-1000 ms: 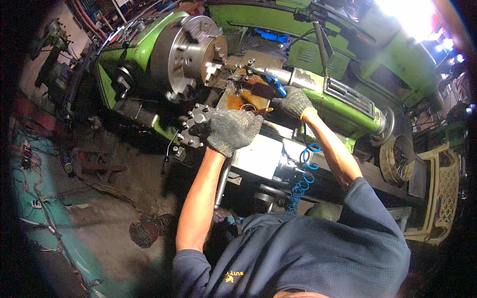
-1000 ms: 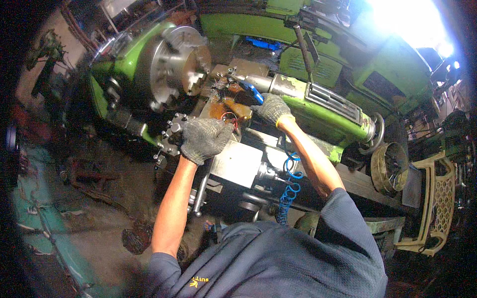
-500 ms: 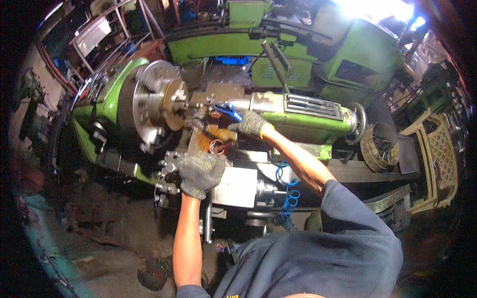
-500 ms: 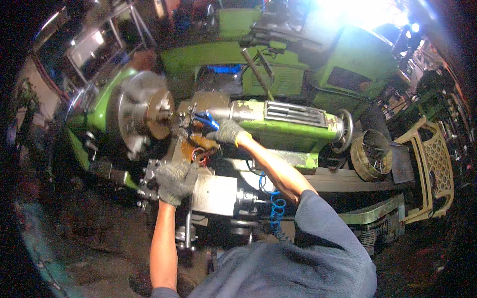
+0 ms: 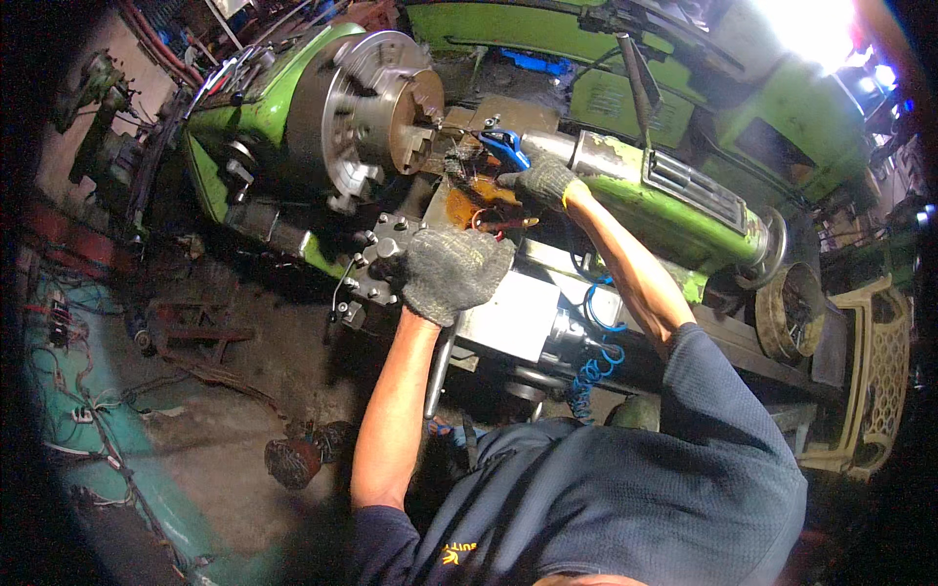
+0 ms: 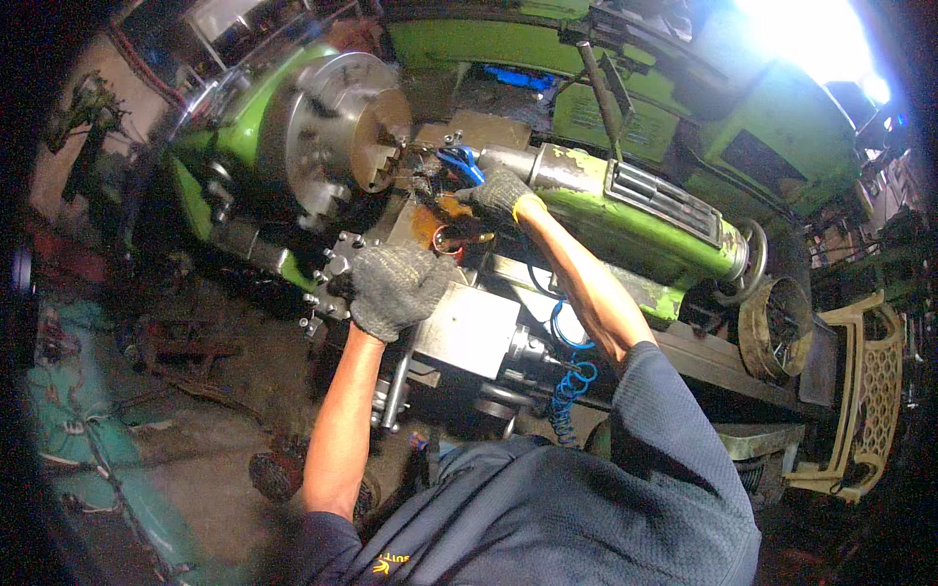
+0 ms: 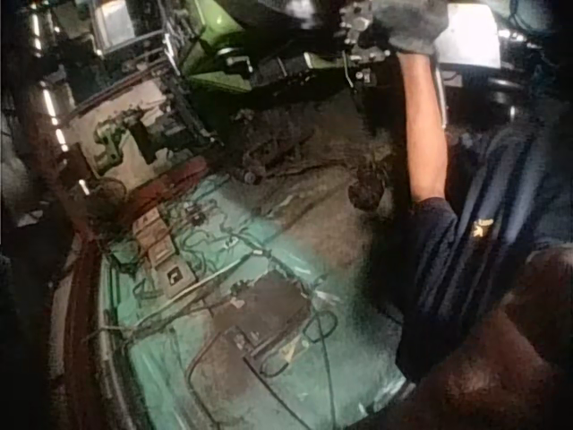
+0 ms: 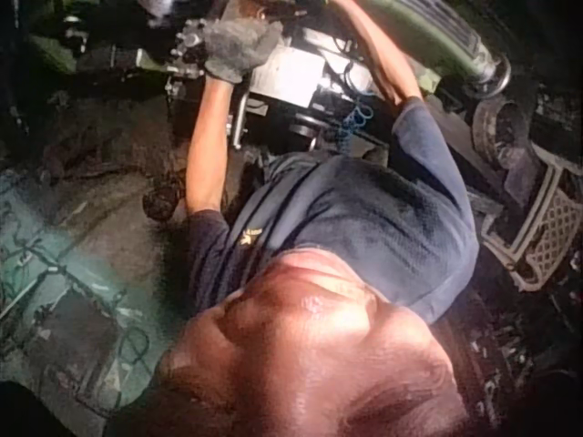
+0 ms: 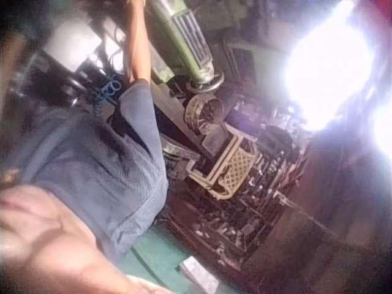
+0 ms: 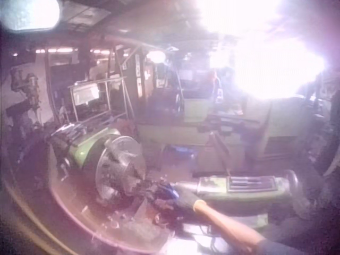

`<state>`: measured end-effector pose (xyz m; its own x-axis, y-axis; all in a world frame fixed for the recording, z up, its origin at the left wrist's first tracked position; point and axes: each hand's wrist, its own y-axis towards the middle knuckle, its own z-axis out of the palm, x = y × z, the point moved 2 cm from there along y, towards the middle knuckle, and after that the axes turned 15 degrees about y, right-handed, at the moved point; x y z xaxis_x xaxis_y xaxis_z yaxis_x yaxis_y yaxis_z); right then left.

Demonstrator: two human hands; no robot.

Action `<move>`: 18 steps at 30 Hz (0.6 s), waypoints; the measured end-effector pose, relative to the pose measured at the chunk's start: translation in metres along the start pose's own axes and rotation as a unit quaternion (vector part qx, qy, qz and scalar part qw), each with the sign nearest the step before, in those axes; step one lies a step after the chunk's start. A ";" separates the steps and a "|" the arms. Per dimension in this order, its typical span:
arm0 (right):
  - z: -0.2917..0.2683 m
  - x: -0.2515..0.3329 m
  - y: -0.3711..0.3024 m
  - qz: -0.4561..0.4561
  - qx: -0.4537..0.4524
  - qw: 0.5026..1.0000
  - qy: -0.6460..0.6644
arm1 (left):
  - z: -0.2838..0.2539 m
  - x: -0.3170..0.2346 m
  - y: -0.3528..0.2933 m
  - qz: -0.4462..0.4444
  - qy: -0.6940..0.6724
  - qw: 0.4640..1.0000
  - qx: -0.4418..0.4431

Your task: The person operates a green industrial lathe to machine a cylindrical metal workpiece. They adjust the tool post and cross-slide, apply cutting fluid with a brush, and use a caliper to measure the workpiece diameter while the machine is running. The person also uses a compressed air nozzle to clear metal shavings from the work area.

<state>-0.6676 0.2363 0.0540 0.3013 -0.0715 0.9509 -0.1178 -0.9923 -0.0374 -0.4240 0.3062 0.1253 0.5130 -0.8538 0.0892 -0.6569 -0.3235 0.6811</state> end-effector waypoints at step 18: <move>-0.002 -0.035 0.009 -0.010 -0.002 0.990 0.141 | -0.007 -0.007 0.013 0.021 0.002 1.000 -0.022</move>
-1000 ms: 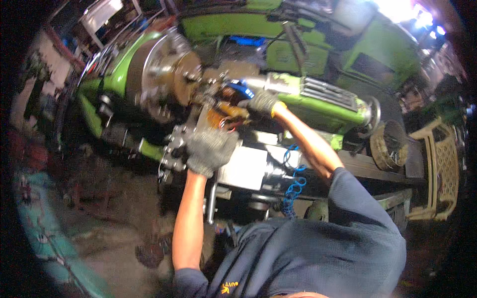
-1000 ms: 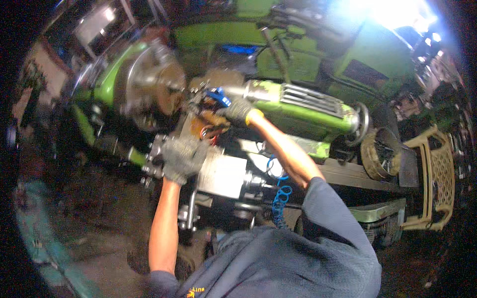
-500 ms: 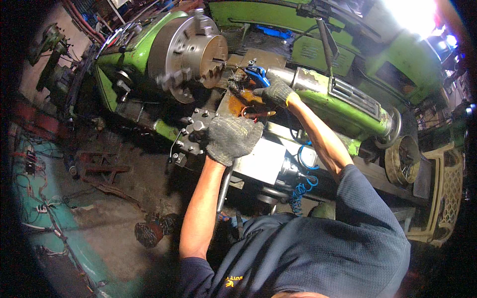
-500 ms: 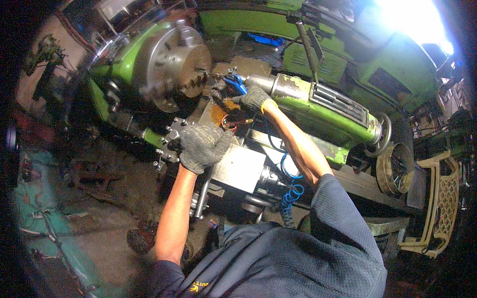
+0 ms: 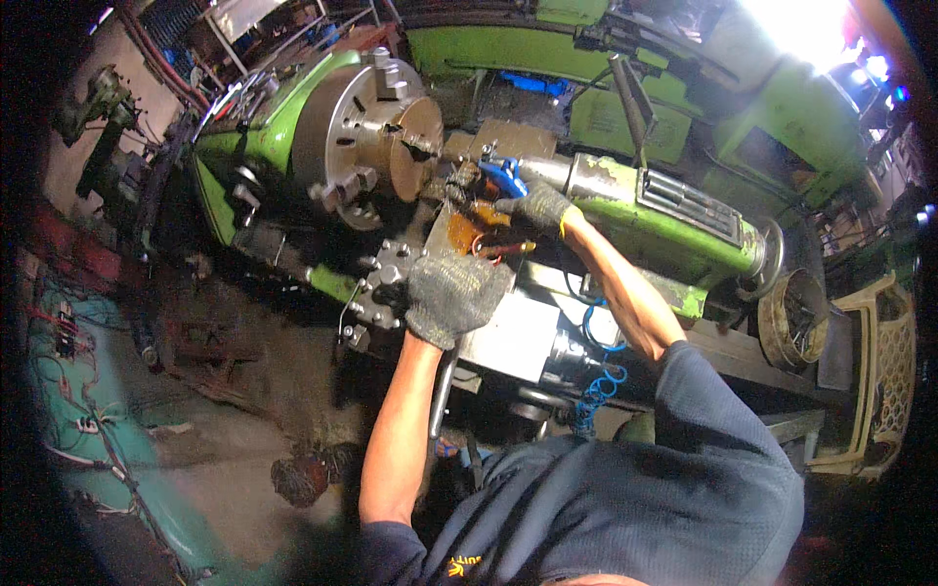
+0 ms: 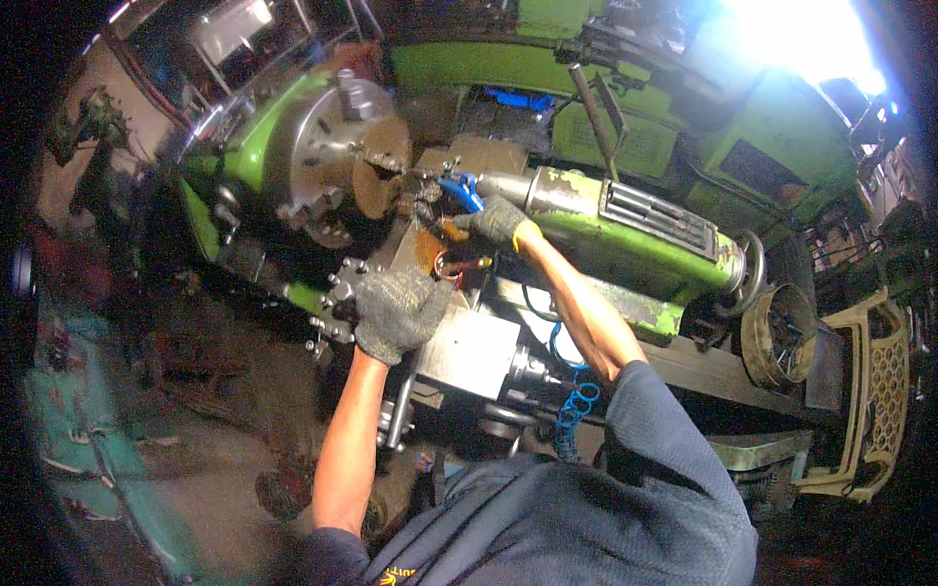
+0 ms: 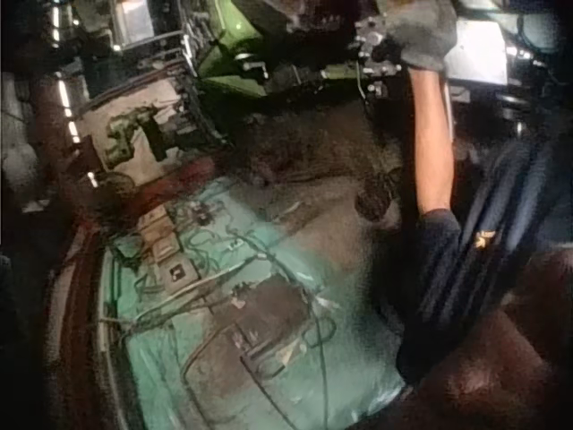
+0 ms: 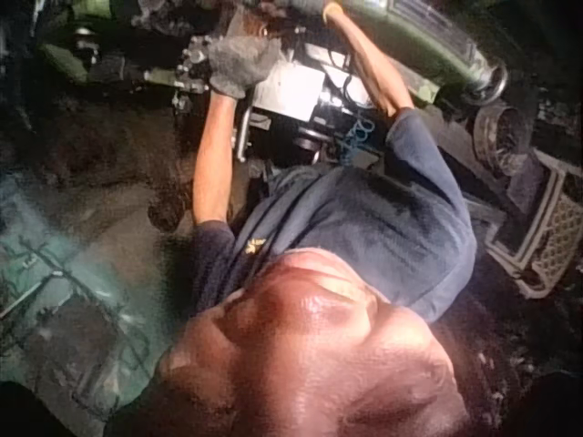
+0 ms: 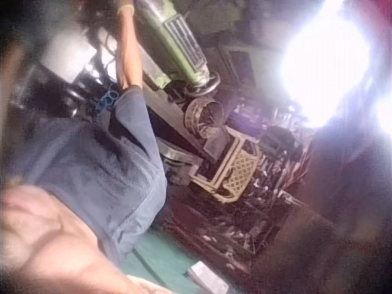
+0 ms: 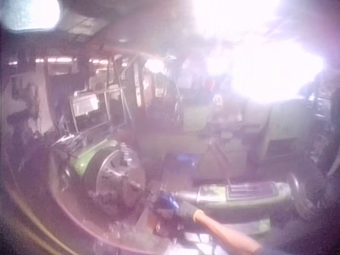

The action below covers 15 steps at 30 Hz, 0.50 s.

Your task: The person operates a green industrial lathe to machine a cylindrical metal workpiece. They adjust the tool post and cross-slide, apply cutting fluid with a brush, and use a caliper to measure the workpiece diameter while the machine is running. The person also uses a compressed air nozzle to clear metal shavings from the work area.

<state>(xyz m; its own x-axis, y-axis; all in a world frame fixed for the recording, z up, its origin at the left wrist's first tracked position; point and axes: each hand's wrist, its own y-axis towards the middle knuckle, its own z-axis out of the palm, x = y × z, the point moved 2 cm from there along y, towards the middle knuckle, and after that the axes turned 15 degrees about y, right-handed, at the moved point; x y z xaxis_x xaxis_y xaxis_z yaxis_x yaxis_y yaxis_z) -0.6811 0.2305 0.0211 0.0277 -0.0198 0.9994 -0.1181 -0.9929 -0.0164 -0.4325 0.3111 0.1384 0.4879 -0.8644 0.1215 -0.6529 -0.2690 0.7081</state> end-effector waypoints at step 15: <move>-0.008 0.003 -0.010 0.060 -0.039 0.984 -0.163 | 0.005 -0.001 -0.003 -0.010 -0.026 1.000 0.006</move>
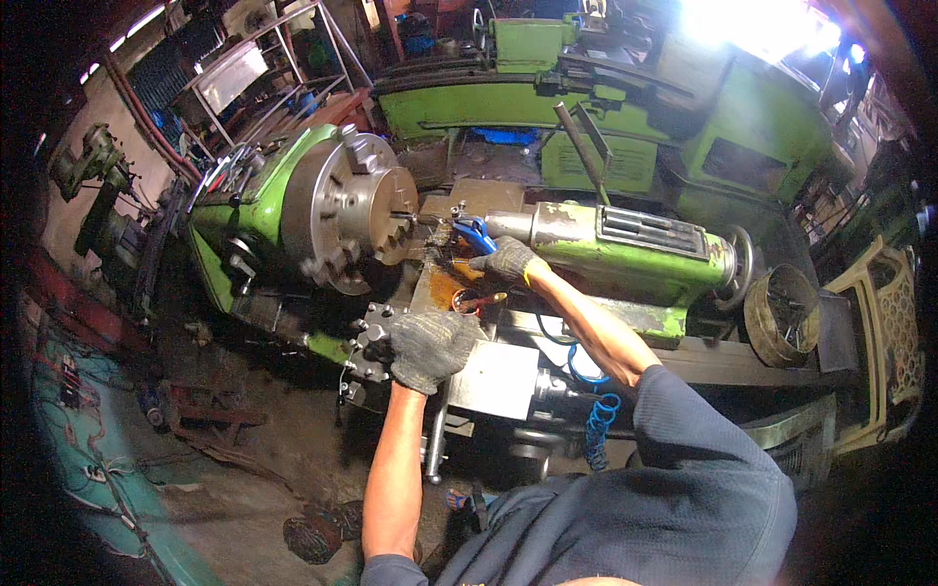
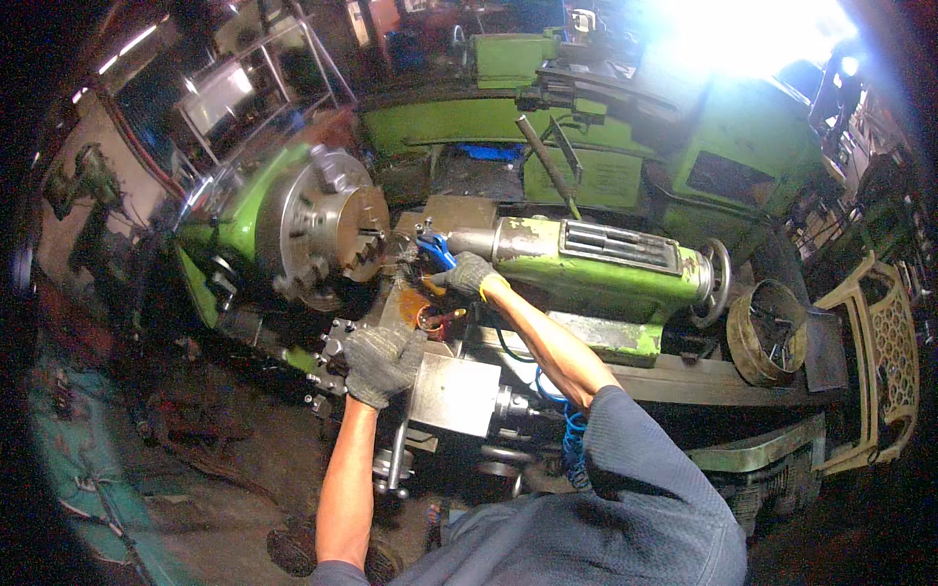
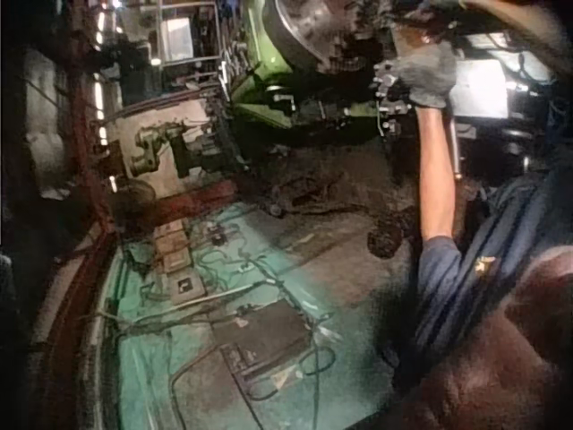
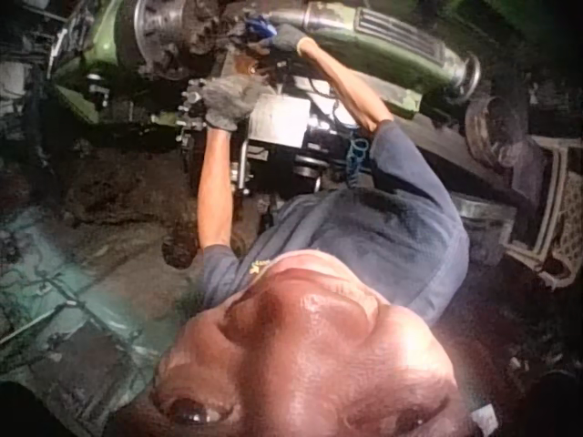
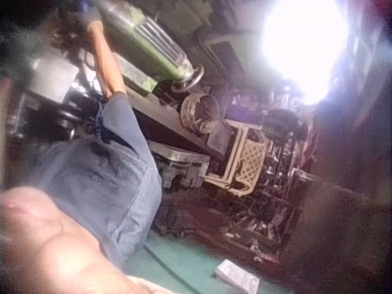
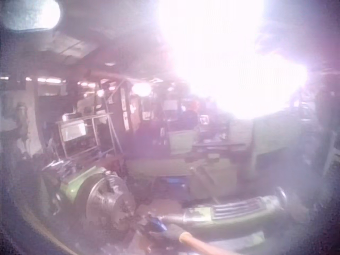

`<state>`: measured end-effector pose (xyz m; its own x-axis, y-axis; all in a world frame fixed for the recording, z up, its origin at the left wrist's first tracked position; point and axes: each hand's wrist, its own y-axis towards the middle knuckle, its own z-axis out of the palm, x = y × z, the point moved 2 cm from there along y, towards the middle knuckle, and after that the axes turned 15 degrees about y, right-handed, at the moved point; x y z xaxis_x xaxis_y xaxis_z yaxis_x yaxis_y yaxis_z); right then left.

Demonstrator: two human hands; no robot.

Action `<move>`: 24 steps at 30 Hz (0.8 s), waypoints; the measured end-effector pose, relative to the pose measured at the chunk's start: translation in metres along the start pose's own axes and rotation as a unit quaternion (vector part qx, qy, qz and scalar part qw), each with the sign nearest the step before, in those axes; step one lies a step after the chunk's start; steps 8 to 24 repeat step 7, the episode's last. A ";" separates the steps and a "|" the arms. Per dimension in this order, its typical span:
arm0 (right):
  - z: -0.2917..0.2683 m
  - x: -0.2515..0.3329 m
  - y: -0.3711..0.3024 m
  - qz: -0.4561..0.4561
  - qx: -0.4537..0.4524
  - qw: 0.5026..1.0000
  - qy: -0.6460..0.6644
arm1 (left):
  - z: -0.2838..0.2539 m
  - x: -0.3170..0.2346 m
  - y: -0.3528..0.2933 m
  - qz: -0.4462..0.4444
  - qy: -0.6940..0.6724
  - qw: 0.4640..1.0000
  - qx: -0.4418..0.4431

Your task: The person operates a green industrial lathe to machine a cylindrical metal workpiece. They adjust the tool post and cross-slide, apply cutting fluid with a brush, and use a caliper to measure the workpiece diameter while the machine is running. The person also uses a compressed air nozzle to clear metal shavings from the work area.

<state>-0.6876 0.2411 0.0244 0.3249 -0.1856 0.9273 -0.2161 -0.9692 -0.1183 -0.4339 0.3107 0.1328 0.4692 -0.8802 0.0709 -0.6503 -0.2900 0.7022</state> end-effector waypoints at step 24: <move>-0.042 0.046 -0.121 0.028 0.003 0.998 -0.047 | 0.002 0.002 -0.009 -0.015 0.022 0.998 0.060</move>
